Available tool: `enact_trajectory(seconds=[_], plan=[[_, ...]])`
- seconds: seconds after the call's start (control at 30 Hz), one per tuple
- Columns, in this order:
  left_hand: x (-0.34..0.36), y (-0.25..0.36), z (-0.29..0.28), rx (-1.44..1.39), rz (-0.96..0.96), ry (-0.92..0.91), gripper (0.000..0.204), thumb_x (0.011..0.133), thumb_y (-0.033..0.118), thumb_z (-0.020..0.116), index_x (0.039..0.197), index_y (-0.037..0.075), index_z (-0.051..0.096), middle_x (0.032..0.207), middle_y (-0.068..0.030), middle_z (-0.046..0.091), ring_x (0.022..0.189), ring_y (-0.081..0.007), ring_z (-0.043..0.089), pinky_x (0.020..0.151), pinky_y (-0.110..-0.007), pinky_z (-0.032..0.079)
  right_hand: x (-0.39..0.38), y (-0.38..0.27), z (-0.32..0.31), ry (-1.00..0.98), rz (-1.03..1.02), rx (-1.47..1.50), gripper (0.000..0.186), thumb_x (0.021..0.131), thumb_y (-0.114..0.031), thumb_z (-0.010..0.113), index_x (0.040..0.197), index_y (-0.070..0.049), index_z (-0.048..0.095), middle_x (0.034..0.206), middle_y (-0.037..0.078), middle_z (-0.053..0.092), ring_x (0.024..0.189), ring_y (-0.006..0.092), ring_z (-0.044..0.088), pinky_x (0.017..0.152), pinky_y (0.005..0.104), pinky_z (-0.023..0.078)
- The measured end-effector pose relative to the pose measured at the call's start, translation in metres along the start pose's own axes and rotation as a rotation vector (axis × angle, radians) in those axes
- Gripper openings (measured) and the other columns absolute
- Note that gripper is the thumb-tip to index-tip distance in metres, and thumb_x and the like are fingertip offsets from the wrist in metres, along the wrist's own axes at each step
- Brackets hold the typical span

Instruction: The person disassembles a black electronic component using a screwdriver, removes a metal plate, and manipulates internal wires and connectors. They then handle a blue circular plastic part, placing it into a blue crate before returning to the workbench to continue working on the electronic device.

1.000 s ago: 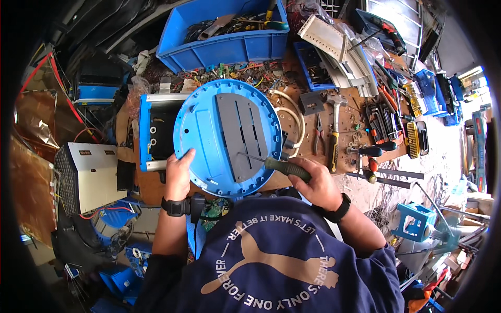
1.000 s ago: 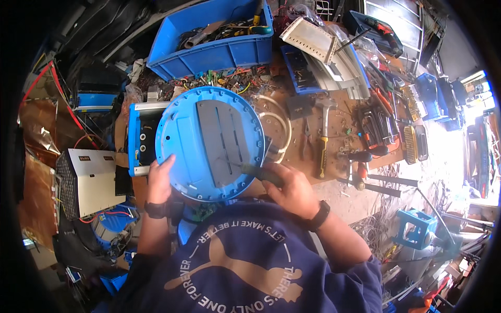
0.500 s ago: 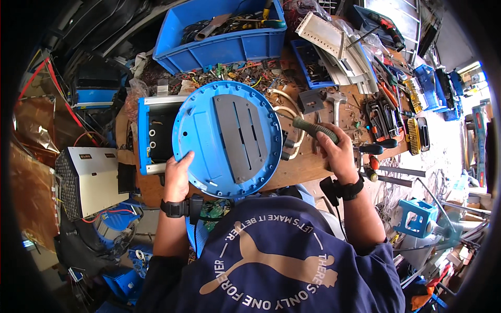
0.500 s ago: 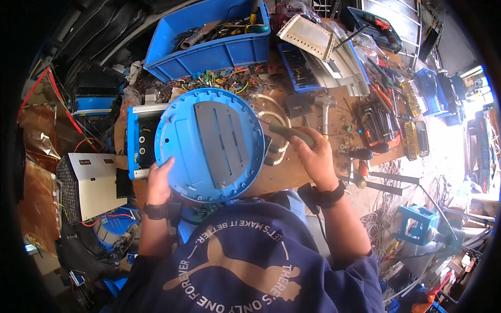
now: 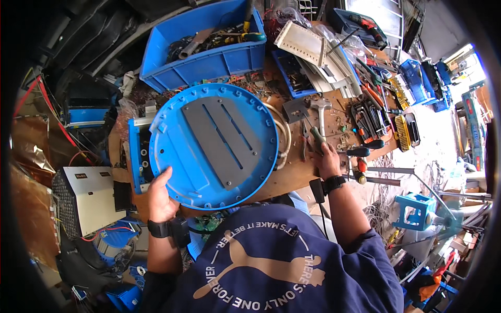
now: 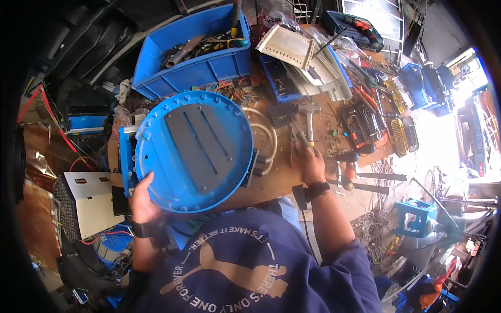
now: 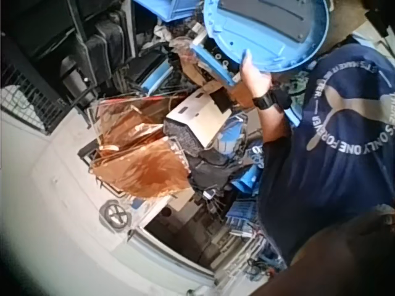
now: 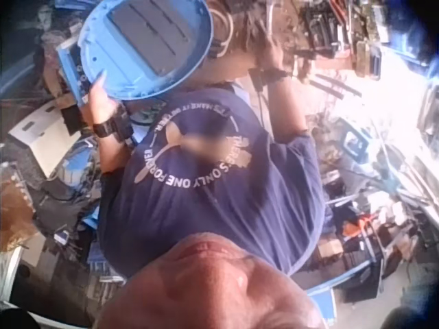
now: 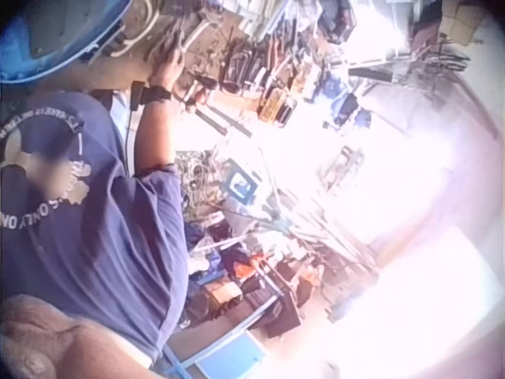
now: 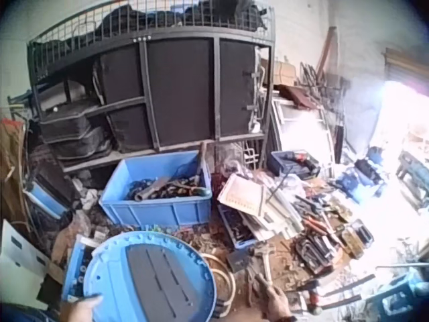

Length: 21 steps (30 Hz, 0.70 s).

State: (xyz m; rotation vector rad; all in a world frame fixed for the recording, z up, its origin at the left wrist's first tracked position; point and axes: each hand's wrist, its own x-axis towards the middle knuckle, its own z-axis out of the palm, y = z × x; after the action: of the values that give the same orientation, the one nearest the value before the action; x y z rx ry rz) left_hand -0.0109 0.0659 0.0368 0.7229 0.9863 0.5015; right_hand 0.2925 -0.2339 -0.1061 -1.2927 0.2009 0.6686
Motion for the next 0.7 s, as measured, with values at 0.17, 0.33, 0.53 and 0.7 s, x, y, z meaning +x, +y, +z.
enact_trajectory(seconds=[0.17,0.33,0.53,0.7], plan=[[-0.014,0.014,0.017,-0.051,0.059,-0.005,0.040,0.091,0.018,0.057,0.128,0.003,0.051,0.122,-0.0114,0.058,0.110,-0.0293,0.056,0.095,-0.047,0.044,-0.006,0.015,0.006,0.112,-0.118,-0.566,0.049,0.090,-0.011,0.058,0.134,-0.005,0.038,0.092,0.013,0.061,0.060,0.0175,0.064,0.043,0.0256,0.047],[-0.006,0.010,0.016,-0.011,0.171,-0.127,0.039,0.092,0.018,0.056,0.127,0.001,0.050,0.120,-0.0126,0.059,0.107,-0.0287,0.058,0.094,-0.045,0.046,-0.099,-0.070,0.048,-0.470,0.151,-0.208,0.061,0.092,-0.041,0.056,0.134,0.002,0.042,0.111,0.015,0.062,0.092,0.0225,0.065,0.074,0.0332,0.052],[-0.016,0.015,0.062,0.007,0.183,-0.311,0.038,0.091,0.016,0.056,0.124,-0.001,0.051,0.119,-0.0123,0.059,0.106,-0.0257,0.059,0.091,-0.040,0.047,-0.156,-0.099,0.089,-0.475,-0.002,0.184,0.041,0.092,-0.020,0.060,0.126,0.000,0.050,0.115,0.009,0.062,0.103,0.0201,0.061,0.088,0.0372,0.051],[-0.030,0.026,0.118,0.022,0.089,-0.664,0.048,0.092,0.028,0.059,0.128,-0.002,0.048,0.122,-0.0124,0.058,0.110,-0.0247,0.057,0.094,-0.039,0.046,-0.219,-0.143,0.066,-0.162,-0.288,0.216,0.031,0.086,-0.009,0.055,0.114,0.004,0.056,0.103,0.011,0.065,0.092,0.0201,0.063,0.083,0.0325,0.051]])
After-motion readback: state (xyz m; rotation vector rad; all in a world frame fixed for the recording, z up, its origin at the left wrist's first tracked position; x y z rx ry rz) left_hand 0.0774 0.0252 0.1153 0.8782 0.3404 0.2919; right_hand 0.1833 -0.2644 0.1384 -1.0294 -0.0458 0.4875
